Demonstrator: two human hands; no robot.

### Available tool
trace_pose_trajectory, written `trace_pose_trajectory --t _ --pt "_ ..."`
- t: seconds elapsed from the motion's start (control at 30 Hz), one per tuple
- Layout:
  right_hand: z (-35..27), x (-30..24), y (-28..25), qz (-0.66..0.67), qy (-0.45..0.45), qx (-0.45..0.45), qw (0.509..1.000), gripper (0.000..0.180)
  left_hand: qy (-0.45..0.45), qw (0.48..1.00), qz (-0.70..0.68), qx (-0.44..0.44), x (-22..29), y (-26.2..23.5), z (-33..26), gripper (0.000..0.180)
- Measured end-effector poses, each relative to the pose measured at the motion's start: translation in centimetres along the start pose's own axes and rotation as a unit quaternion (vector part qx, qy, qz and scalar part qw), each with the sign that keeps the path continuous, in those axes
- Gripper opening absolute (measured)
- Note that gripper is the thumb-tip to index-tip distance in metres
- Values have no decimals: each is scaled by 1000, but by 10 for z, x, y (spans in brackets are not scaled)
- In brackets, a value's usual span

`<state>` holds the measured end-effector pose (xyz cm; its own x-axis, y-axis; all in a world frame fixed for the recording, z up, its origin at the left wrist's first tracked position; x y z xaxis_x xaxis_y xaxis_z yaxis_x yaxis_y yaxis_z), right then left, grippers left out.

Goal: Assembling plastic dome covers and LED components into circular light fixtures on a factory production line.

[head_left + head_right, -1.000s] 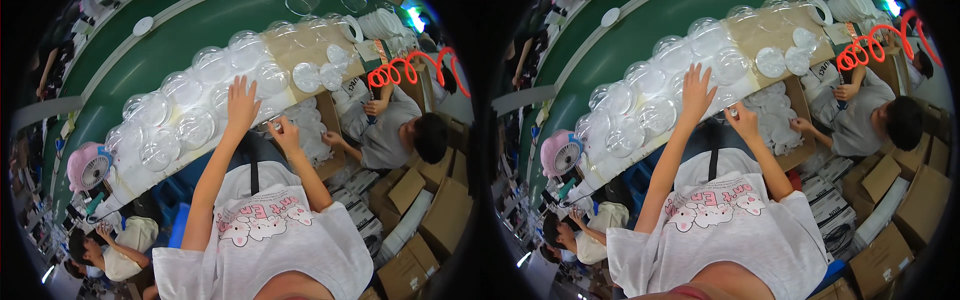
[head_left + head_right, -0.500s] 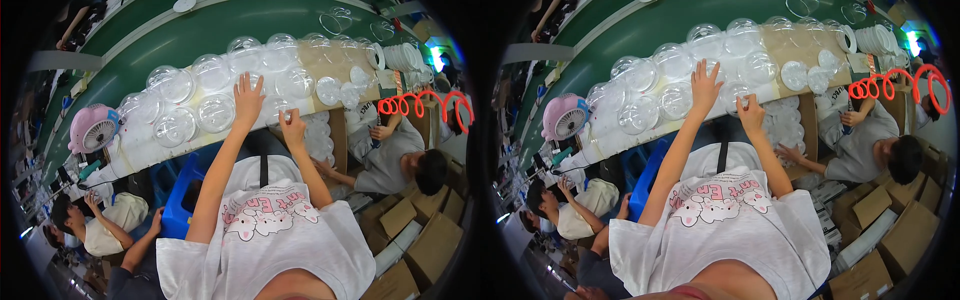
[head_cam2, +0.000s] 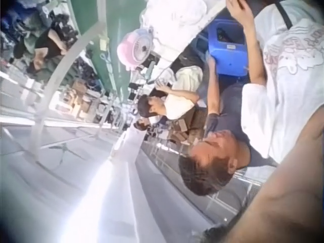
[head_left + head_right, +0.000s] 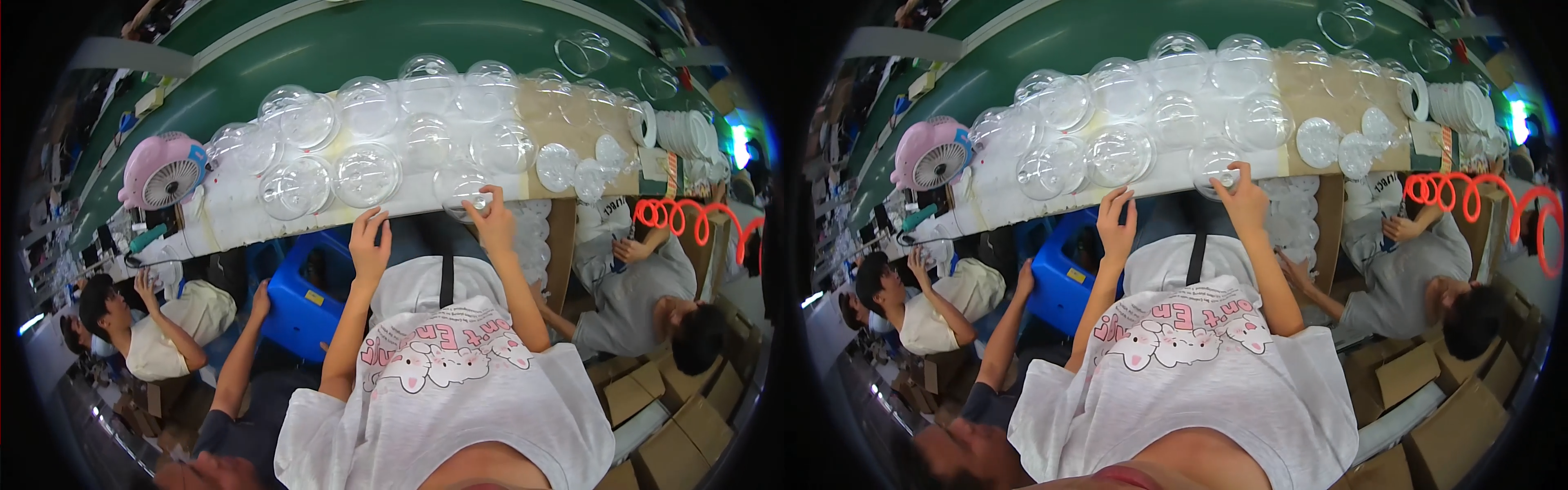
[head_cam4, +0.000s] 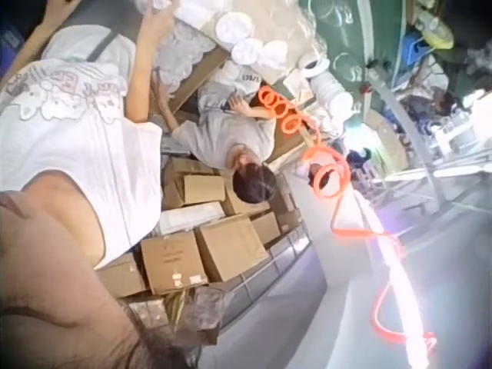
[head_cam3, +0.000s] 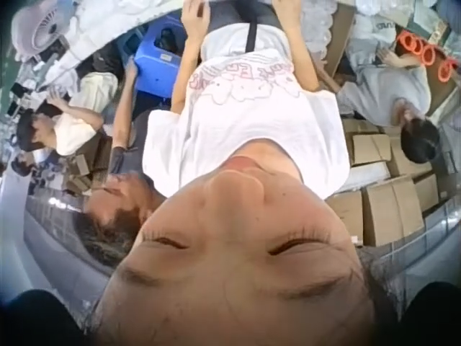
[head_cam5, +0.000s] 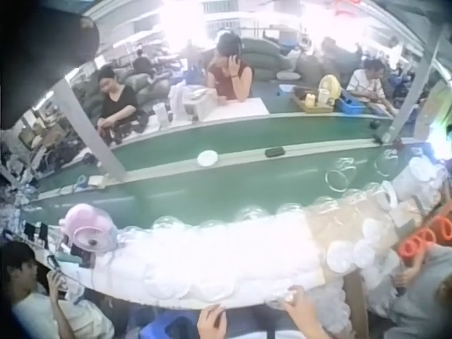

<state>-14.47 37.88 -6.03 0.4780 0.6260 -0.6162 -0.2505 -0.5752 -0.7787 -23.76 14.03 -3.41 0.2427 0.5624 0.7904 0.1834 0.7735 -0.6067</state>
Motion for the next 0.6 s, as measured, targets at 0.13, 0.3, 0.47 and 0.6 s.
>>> trace_pose_trajectory --t 0.13,0.3,0.47,0.6 --pt "1 -7 -8 1 -24 -6 1000 42 -31 997 36 62 -21 -18 -5 11" --pt "-35 -19 -17 129 -28 38 990 30 -291 940 43 176 -149 -25 -30 57" --pt "-47 -44 103 353 -58 -106 928 50 -351 900 109 235 -230 -14 -3 128" --pt "1 -22 207 273 -34 -66 959 56 -395 868 127 272 -255 -13 3 133"
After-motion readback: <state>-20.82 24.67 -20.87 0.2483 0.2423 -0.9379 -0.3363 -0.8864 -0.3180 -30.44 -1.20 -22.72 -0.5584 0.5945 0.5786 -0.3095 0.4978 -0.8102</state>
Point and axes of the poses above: each hand's wrist, its own z-axis towards the middle knuckle, its own y-axis out of the palm, x = y × z, the point moved 7 cm from there along z, towards the middle knuckle, and after that the axes turned 8 degrees about -y, right-handed, at the moved point
